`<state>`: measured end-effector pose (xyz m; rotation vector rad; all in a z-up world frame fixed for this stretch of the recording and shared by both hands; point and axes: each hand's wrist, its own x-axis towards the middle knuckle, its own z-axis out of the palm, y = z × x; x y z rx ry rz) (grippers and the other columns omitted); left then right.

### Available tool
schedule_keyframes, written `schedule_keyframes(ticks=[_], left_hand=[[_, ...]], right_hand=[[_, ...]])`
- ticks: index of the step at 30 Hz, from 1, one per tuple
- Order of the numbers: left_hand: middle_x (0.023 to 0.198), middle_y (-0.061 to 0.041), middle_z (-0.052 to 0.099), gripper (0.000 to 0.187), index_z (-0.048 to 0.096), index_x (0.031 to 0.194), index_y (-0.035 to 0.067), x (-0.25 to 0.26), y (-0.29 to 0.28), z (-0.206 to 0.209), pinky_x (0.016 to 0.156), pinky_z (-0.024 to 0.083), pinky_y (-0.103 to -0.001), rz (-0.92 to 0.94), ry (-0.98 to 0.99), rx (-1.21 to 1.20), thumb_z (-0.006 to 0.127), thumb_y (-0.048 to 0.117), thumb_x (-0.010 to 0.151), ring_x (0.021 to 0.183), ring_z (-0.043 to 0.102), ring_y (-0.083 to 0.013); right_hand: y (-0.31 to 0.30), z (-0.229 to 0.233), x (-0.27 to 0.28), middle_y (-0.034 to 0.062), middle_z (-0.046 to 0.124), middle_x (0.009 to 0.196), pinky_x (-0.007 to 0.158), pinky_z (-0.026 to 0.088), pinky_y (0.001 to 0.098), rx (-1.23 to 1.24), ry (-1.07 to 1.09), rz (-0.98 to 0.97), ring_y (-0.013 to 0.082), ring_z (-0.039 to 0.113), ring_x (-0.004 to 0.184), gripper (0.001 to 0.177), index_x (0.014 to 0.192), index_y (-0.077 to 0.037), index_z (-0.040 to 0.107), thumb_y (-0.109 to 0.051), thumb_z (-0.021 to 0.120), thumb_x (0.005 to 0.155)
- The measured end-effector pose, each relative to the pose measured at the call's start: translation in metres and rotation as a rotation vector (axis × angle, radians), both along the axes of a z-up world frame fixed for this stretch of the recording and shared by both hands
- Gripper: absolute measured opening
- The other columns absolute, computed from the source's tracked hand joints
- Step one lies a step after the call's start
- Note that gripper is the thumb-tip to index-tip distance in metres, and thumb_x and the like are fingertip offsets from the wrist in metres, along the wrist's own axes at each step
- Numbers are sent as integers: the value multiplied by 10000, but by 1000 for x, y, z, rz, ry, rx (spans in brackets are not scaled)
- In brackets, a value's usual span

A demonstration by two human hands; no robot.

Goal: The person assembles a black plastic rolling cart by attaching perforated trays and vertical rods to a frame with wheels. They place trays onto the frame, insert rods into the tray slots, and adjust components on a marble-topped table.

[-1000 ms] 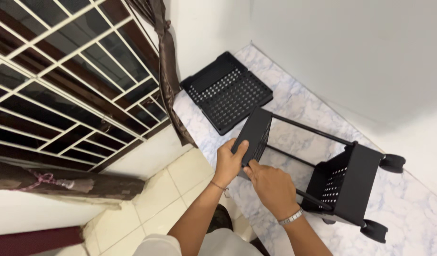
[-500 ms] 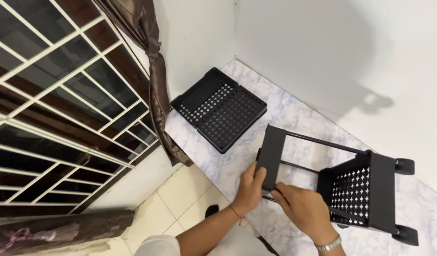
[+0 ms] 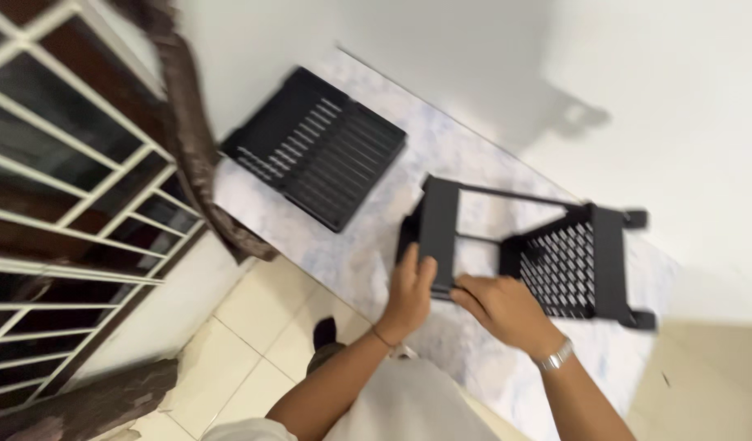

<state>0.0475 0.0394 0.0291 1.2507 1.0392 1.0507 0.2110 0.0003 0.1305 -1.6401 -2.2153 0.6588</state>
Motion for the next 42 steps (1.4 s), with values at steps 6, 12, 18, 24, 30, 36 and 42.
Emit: schedule_keyframes(ticks=[6,12,18,24,30,36,42], left_hand=[[757,-130,638,269,607,1017,-45,-6,-6,18,604,461,-386,130,99,231,533,213,1037,650,593,-218],[799,-116,697,214,656,1032,-41,-9,-8,21,647,513,-340,172,83,230,527,126,994,700,626,-172],[745,-115,669,214,655,958,-45,-18,0,18,612,499,-361,170,201,271,545,137,980,645,602,-193],[813,-124,677,192,645,975,-51,-31,8,17,666,496,-366,149,251,336,537,108,984,704,607,-204],[792,-92,621,197,614,940,-75,-34,25,17,641,445,-323,69,252,329,545,92,1017,707,528,-147],[766,-16,565,194,588,901,-67,-26,36,16,580,376,-280,-37,195,307,526,74,1018,670,465,-77],[708,-3,515,234,568,842,-66,-6,43,17,580,340,-275,-153,223,314,528,61,1034,646,434,-56]], right_hand=[[-4,10,-7,117,687,719,579,501,449,-59,-17,35,342,651,644,274,918,-89,708,-343,617,967],[-10,5,-9,89,692,722,547,499,448,41,-22,39,331,651,636,291,931,-107,698,-378,602,974],[-14,1,-16,99,653,611,516,490,457,66,-110,-10,326,641,568,306,946,-138,701,-426,602,971],[-16,-8,-25,67,635,581,491,487,439,170,-103,-45,293,648,539,317,907,-151,689,-451,604,969],[-19,-17,-32,86,585,504,421,464,443,201,-103,-141,302,613,455,345,934,-150,698,-470,577,974],[-23,-25,-31,96,585,518,450,475,449,159,-87,-218,314,624,484,393,956,-137,692,-492,533,1010],[-31,-28,-25,117,638,578,493,512,484,21,24,-328,350,661,542,397,1083,-147,669,-484,473,1005]])
